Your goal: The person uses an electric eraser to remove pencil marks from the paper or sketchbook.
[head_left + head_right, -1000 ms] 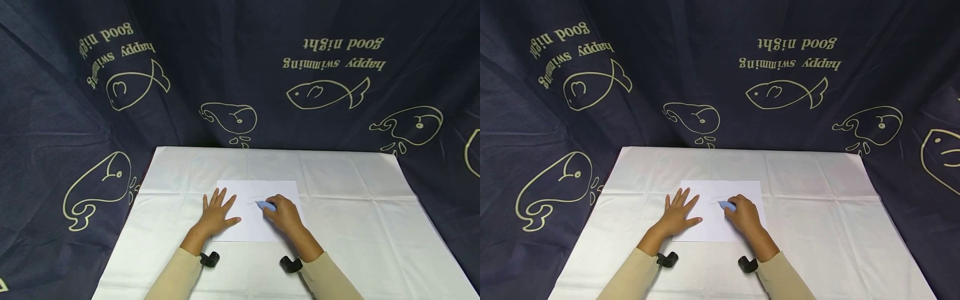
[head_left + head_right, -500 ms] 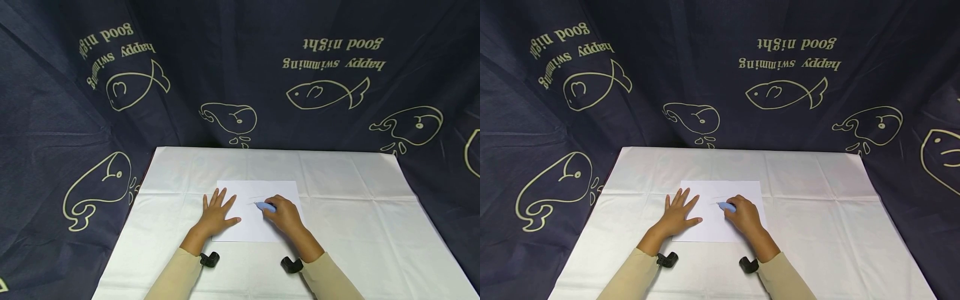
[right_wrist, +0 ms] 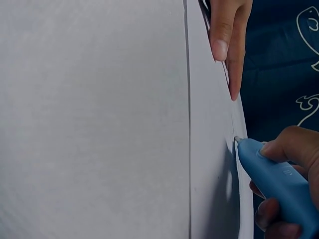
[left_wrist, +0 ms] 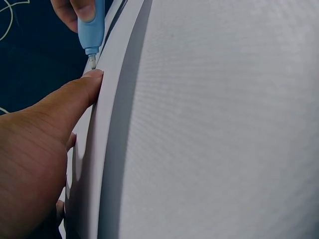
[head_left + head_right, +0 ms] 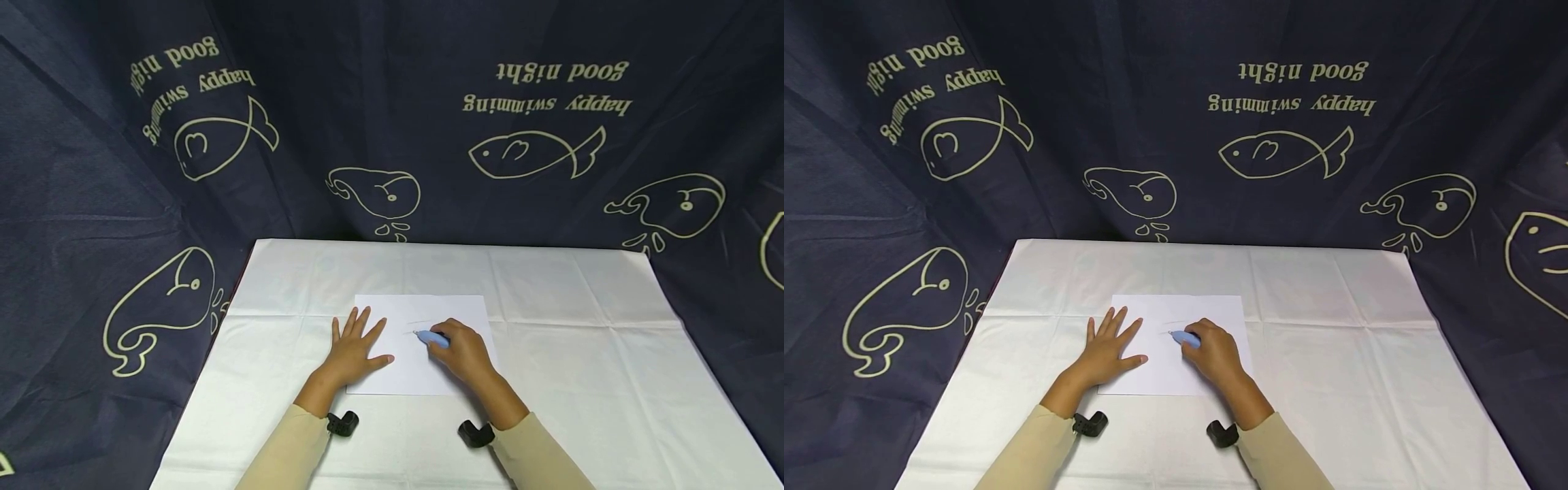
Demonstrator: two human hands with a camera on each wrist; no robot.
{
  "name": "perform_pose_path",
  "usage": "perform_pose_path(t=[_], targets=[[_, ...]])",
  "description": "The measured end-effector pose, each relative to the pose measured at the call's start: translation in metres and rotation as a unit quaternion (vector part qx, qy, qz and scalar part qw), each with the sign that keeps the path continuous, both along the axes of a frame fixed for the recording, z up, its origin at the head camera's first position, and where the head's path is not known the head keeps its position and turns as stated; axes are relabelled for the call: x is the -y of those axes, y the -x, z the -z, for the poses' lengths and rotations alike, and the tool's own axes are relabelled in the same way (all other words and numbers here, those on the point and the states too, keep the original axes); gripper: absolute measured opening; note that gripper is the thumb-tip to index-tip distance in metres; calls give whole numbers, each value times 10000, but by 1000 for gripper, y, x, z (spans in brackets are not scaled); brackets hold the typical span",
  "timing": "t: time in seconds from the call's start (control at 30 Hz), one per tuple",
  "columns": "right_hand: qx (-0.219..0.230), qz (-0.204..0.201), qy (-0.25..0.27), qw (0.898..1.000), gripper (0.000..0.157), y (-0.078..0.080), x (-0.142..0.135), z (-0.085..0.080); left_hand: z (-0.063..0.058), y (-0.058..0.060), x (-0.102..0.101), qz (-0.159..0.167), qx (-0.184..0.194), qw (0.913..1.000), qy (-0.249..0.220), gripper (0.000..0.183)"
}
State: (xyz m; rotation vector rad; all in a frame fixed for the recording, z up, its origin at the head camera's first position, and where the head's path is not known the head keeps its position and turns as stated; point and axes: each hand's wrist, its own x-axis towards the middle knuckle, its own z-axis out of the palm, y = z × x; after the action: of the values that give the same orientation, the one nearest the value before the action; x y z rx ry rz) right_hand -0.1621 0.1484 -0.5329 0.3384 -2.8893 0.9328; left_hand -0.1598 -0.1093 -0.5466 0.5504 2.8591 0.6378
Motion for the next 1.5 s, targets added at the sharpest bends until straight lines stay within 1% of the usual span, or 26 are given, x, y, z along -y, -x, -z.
perform_pose_path(t=[0.13,0.3,0.5,0.7,0.9,1.1,1.33,1.5], targets=[[-28,78,-19,10000,23,1,0,0,0,0,0,-8,-18,10000,-28,79],[38,-6,37,10000,22,1,1,0,-1,0,0,-17,-21,10000,-37,79],[-68,46,36,10000,21,1,1,0,-1,0,0,0,34,10000,0,81],[-28,-81,22,10000,22,0,2,0,0,1,0,-18,87,9999,62,82],[45,92,-28,9999,23,0,2,-1,0,0,0,-24,94,9999,41,81],[55,-70,-30,10000,22,-1,4,-2,1,0,0,-13,28,10000,-14,80],[106,119,-17,9999,23,0,4,0,2,0,0,-19,3,10000,-75,79],[105,-49,21,9999,23,-2,7,0,1,0,-1,-33,3,10000,-16,79]])
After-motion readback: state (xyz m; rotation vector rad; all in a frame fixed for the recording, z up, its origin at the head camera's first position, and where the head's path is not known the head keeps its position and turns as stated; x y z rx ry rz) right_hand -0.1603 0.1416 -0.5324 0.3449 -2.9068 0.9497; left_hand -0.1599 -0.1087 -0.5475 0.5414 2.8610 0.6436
